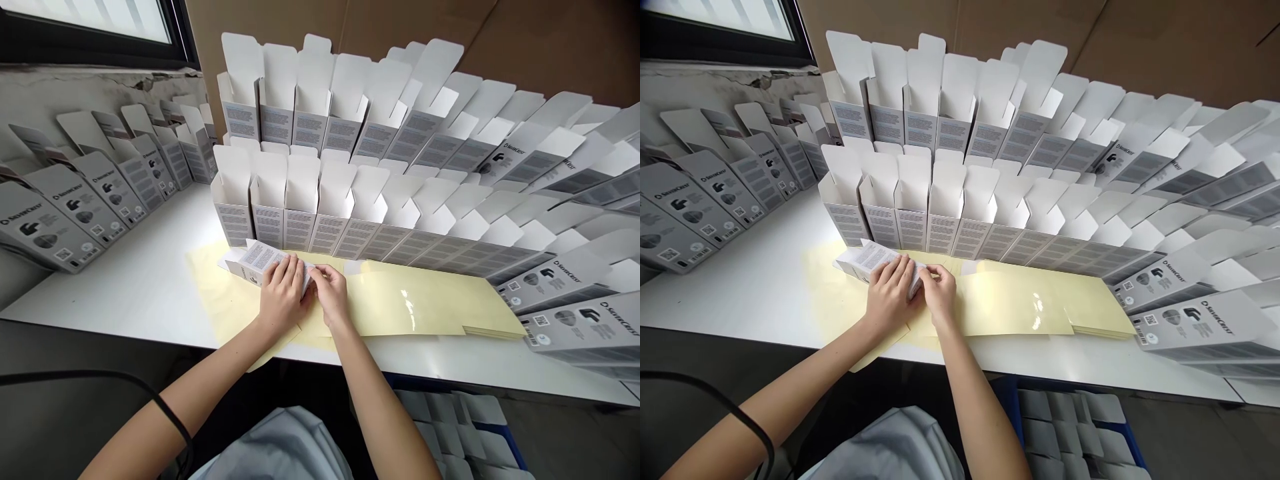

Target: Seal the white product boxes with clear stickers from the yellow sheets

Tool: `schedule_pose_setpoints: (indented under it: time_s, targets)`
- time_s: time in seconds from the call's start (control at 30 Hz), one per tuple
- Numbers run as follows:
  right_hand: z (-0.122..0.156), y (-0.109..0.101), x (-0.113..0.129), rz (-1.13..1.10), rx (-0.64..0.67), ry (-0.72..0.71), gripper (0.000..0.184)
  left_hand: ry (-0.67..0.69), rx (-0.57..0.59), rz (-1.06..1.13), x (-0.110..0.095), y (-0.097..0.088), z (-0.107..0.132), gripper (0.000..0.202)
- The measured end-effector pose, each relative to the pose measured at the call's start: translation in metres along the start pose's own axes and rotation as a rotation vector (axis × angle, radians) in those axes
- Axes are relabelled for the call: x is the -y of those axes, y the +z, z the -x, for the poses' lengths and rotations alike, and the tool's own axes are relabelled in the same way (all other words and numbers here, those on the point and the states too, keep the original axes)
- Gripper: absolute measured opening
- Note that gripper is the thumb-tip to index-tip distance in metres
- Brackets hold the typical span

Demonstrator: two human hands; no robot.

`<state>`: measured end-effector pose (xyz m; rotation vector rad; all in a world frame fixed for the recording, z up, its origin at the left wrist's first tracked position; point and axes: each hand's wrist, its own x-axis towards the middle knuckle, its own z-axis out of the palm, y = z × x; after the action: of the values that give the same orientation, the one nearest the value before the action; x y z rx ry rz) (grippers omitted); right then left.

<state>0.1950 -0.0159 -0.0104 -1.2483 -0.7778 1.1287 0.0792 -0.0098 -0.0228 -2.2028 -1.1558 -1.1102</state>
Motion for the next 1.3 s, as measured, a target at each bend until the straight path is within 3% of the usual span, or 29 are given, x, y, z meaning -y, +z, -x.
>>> schedule_pose_setpoints:
  time_s: [0.27,0.5,0.8,1.1,1.2,1.3]
  targets:
    - [0.001,-0.018,-0.003,-0.134,0.232,0.087,0.054,-0.017,0.036,0.032,0.003,0.002,0.004,0.043]
    - [-0.022,-0.016,-0.009,-0.133,0.157,0.066,0.043,-0.03,0.048,0.083,0.004,0.005,0.006,0.045]
    - [-0.015,-0.017,-0.002,-0.089,0.2,-0.001,0.041,-0.071,0.151,0.117,0.003,-0.001,0.005,0.05]
    - [-0.017,-0.009,-0.006,-0.033,0.123,-0.068,0.045,-0.079,0.234,0.24,0.007,-0.008,0.0,0.059]
    - [-0.013,-0.011,-0.003,-0.012,0.149,-0.059,0.04,-0.04,0.171,0.43,0.015,-0.023,-0.006,0.06]
    - [-0.01,-0.01,0.001,0.168,0.115,-0.043,0.052,-0.078,-0.035,0.557,0.043,-0.049,-0.006,0.037]
